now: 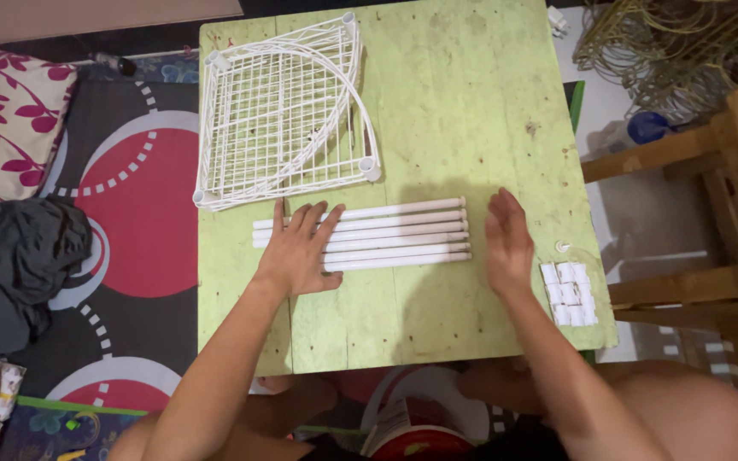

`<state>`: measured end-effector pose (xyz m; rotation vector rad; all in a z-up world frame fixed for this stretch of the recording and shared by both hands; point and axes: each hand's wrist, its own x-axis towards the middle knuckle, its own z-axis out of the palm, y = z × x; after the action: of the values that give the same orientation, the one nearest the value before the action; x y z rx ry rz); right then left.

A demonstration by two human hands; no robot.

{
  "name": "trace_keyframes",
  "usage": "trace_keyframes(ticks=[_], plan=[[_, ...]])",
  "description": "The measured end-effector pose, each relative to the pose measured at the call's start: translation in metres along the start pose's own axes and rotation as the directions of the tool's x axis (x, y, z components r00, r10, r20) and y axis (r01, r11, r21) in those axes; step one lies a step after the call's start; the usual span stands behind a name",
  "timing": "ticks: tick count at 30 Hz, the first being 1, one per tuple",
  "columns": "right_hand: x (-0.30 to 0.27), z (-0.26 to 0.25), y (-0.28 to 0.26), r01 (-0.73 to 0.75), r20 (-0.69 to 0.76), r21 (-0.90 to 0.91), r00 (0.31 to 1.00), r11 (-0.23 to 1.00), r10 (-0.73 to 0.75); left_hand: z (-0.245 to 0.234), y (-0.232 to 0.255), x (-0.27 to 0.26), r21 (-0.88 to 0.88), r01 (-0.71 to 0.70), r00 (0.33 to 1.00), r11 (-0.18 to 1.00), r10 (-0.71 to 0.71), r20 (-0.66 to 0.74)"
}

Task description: The person assembles a white wire rack by inserting white plastic poles into the frame and securing them with small plastic connectors. They repeatedly attach and detach poles to adjust the structure on a light green table.

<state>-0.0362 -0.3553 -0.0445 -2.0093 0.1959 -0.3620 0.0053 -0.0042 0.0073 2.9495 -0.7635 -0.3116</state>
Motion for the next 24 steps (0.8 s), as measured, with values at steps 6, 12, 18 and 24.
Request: trace_keyframes(ticks=[6,12,18,24], plan=[[-0.034,-0.081,-0.001,0.233,-0.112,-0.362,0.95,0.903,-0.29,0.0,0.006,-0.002,0.012,-0.007,1.0,1.0,0.007,-0.007],[-0.079,-0.126,0.017,0.199,-0.14,-0.594,0.929,0.78,-0.344,0.001,0.017,-0.001,0.027,0.05,0.999,0.998,-0.05,0.008],[-0.084,-0.117,0.02,0.272,-0.009,-0.635,0.934,0.723,-0.358,0.004,0.019,-0.002,0.004,0.097,0.995,0.995,-0.097,0.011],[-0.08,-0.108,0.014,0.236,-0.018,-0.68,0.941,0.694,-0.338,0.01,0.018,-0.005,-0.022,0.09,0.996,0.996,-0.091,-0.026]])
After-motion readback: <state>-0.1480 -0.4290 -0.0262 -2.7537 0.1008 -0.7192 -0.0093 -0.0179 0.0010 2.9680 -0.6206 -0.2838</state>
